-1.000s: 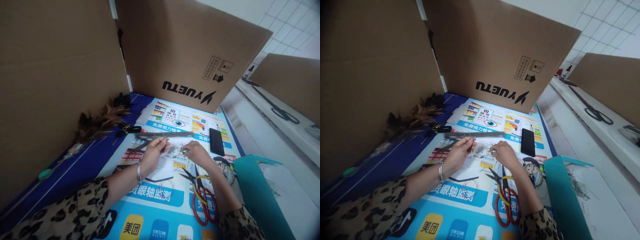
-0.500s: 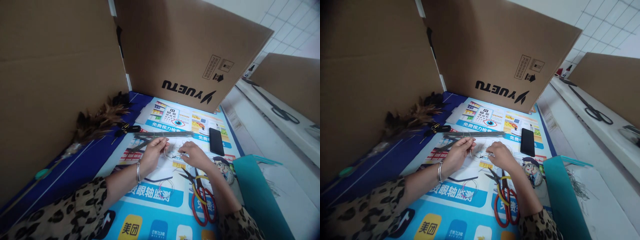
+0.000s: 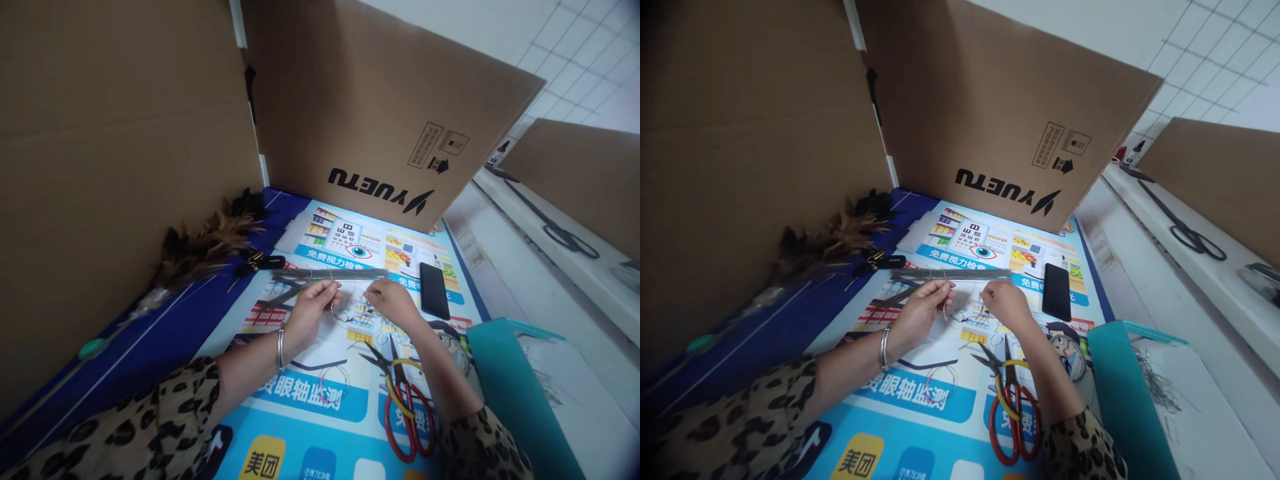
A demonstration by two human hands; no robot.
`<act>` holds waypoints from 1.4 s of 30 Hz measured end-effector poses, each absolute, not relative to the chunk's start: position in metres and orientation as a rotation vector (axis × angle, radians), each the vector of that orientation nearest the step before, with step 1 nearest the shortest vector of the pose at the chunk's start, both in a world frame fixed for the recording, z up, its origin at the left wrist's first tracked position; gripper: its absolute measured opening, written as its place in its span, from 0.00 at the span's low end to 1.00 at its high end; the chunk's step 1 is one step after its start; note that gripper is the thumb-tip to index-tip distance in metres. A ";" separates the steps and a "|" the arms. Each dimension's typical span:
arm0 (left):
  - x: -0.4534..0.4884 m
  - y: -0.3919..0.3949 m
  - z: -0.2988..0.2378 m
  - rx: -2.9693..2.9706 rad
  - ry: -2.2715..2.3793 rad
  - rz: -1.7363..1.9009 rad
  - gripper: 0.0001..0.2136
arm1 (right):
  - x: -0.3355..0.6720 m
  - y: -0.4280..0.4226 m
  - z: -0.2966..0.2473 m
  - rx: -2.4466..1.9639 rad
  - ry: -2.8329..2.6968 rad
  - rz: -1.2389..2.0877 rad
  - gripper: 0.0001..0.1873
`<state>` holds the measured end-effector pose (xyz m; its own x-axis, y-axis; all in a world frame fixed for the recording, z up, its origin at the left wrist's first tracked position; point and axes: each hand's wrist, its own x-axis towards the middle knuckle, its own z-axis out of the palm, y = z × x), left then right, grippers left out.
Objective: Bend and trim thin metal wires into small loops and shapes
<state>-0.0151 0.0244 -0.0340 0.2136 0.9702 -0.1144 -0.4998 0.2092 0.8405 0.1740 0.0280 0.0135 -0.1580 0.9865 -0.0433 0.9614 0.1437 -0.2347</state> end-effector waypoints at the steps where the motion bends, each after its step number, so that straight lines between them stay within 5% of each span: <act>1: -0.015 0.024 -0.034 0.766 0.760 1.171 0.11 | 0.172 0.036 0.011 -2.021 -2.253 0.315 0.13; 7: -0.015 0.024 -0.032 0.738 0.755 1.175 0.11 | 0.153 0.075 -0.012 -2.241 -2.164 0.344 0.16; 15: -0.016 0.026 -0.036 0.770 0.757 1.159 0.12 | 0.142 0.076 -0.020 -2.255 -2.037 0.435 0.09; 25: -0.018 0.022 -0.026 0.788 0.644 1.089 0.11 | 0.151 0.030 0.009 -1.737 -1.806 0.793 0.12; 30: -0.017 0.019 -0.023 0.780 0.520 0.969 0.10 | 0.131 0.012 0.002 -1.275 -1.395 1.060 0.05; 42: -0.015 0.021 -0.027 0.632 0.467 0.771 0.09 | 0.119 0.007 -0.011 -1.233 -1.208 1.035 0.05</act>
